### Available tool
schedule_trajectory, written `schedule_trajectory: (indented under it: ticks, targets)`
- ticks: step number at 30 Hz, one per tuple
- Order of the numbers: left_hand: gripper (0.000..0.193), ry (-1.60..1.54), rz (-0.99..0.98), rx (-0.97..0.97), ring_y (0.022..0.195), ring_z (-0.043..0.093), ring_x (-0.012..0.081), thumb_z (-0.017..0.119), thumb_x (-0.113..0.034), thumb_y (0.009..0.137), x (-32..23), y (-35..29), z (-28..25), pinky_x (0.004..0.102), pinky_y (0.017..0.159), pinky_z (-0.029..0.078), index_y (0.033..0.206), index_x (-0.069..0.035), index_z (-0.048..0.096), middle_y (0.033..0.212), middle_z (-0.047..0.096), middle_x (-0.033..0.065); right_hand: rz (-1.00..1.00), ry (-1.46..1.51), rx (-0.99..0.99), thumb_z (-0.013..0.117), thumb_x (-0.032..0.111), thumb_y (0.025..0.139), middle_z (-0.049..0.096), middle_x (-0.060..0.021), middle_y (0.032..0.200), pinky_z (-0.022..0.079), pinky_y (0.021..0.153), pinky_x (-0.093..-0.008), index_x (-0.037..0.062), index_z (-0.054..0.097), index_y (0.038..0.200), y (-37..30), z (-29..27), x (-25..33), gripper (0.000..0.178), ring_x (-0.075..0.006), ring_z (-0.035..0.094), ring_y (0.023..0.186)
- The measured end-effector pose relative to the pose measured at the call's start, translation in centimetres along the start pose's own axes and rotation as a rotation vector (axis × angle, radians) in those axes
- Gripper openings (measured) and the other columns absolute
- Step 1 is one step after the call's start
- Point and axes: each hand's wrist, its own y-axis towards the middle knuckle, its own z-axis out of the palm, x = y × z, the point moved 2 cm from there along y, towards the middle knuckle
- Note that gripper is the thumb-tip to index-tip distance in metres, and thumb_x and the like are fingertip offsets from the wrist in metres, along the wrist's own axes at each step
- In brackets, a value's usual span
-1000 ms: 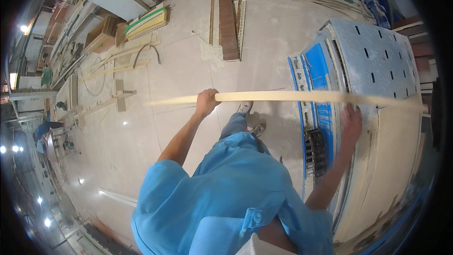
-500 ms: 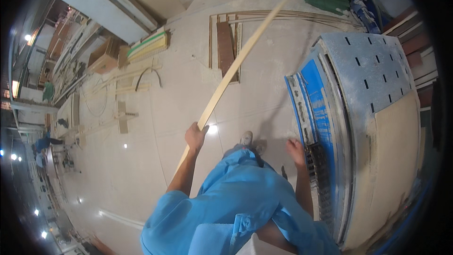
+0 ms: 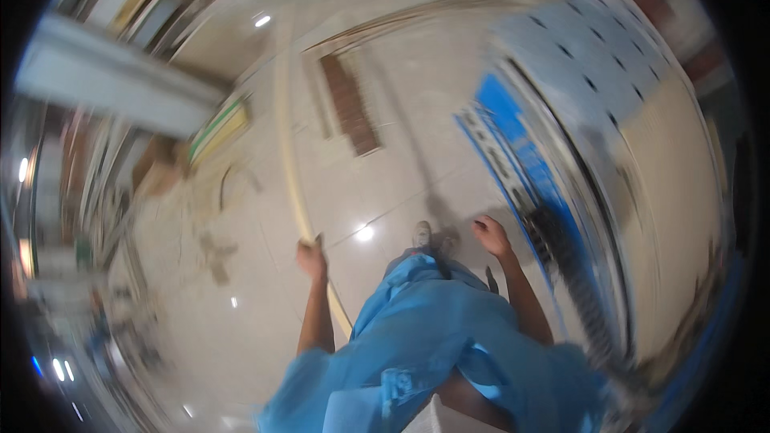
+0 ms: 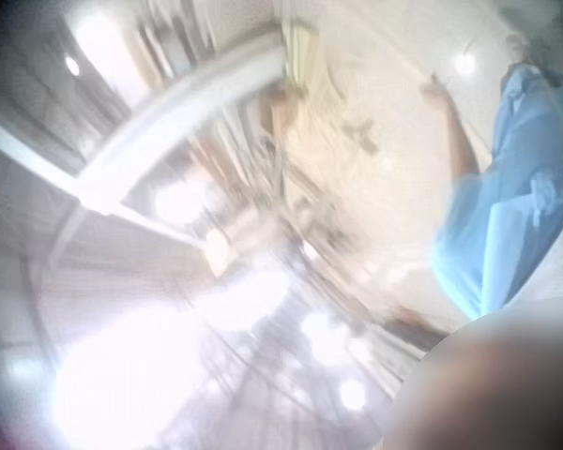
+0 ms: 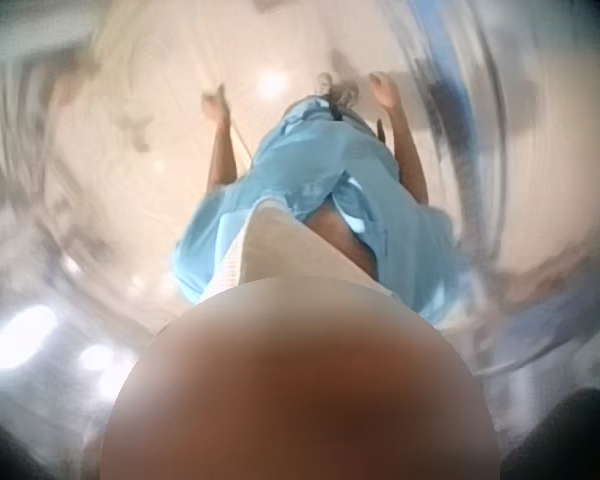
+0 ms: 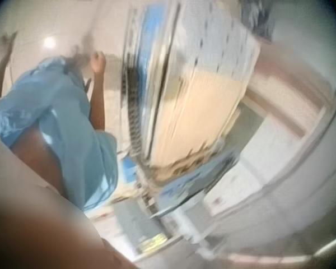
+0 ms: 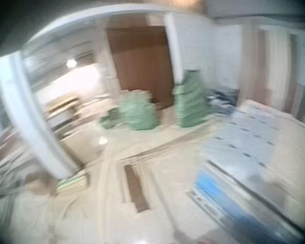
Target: The person repeatedly picks up thin wooden strips from a large sheet on a workbench, separates them, and places them on the floor or into a nearby pile. The person also moves a stack of strips to a different location and continues sorting individual pieces throughout the clip.
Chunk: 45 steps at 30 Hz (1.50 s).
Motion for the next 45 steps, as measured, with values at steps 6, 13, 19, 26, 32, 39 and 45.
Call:
schedule_trajectory:
  ticks: [6,13,19,26,32,39,45]
  targets:
    - [0.09,0.437,-0.051,0.206,0.113,0.059,0.0408,0.087,-0.04,0.073,5.6,5.5,2.2,0.0498,0.088,0.053,0.131,0.014,0.045,0.127,0.054,0.0303,0.182,-0.162,-0.219,0.067,0.04,0.083,0.07,-0.0228,0.091,0.052,0.078,-0.048,0.0008,0.068,0.093,-4.5,-2.7,-4.9,0.04,-0.0402,0.067,0.087]
    - [0.063,0.466,0.432,0.649,0.115,0.059,0.04,0.081,-0.036,0.079,-5.7,5.5,16.3,0.0464,0.099,0.047,0.118,0.009,0.06,0.122,0.063,0.0256,0.663,0.73,-0.705,0.066,0.035,0.084,0.072,-0.0173,0.086,0.056,0.068,-0.0381,0.0029,0.071,0.092,-10.5,-8.4,-12.7,0.034,-0.0275,0.07,0.07]
    - [0.047,0.002,0.934,1.096,0.112,0.062,0.0312,0.071,-0.026,0.088,-34.6,-11.7,32.0,0.04,0.094,0.049,0.122,0.004,0.06,0.117,0.065,0.0202,0.396,1.29,-1.193,0.062,0.027,0.095,0.07,-0.0116,0.093,0.059,0.073,-0.0354,0.0047,0.062,0.109,-12.3,-22.6,-20.4,0.027,-0.0216,0.07,0.081]
    - [0.041,-0.118,1.119,1.424,0.105,0.067,0.0276,0.066,-0.027,0.093,-62.2,-36.9,43.3,0.0365,0.09,0.05,0.121,0.002,0.062,0.112,0.069,0.0173,0.107,1.505,-1.355,0.059,0.023,0.098,0.062,-0.02,0.117,0.057,0.09,-0.039,-0.0045,0.047,0.134,-6.6,-46.0,-24.9,0.047,-0.0284,0.064,0.104]
    - [0.052,-0.046,1.027,1.339,0.106,0.066,0.031,0.066,-0.036,0.091,-75.2,-46.7,54.5,0.0373,0.091,0.05,0.121,0.006,0.061,0.113,0.069,0.02,0.099,1.767,-1.299,0.051,0.02,0.103,0.047,-0.0282,0.135,0.052,0.102,-0.0438,-0.011,0.03,0.146,0.5,-54.1,-26.2,0.057,-0.0365,0.057,0.116]
    - [0.052,0.144,0.83,1.626,0.103,0.066,0.0305,0.068,-0.032,0.093,-81.7,-50.9,67.4,0.0412,0.081,0.053,0.124,0.008,0.058,0.114,0.067,0.0223,0.123,1.798,-1.429,0.054,0.02,0.101,0.055,-0.025,0.124,0.056,0.093,-0.0425,-0.0108,0.042,0.136,4.6,-54.8,-26.6,0.048,-0.0347,0.061,0.107]
    - [0.047,0.173,0.565,1.776,0.102,0.064,0.0248,0.069,-0.026,0.095,-83.3,-51.8,66.1,0.0378,0.079,0.055,0.128,0.005,0.055,0.118,0.063,0.0155,0.187,1.757,-1.562,0.058,0.022,0.098,0.06,-0.0243,0.119,0.055,0.092,-0.0434,-0.0108,0.043,0.138,4.8,-53.1,-26.0,0.054,-0.0358,0.063,0.108]
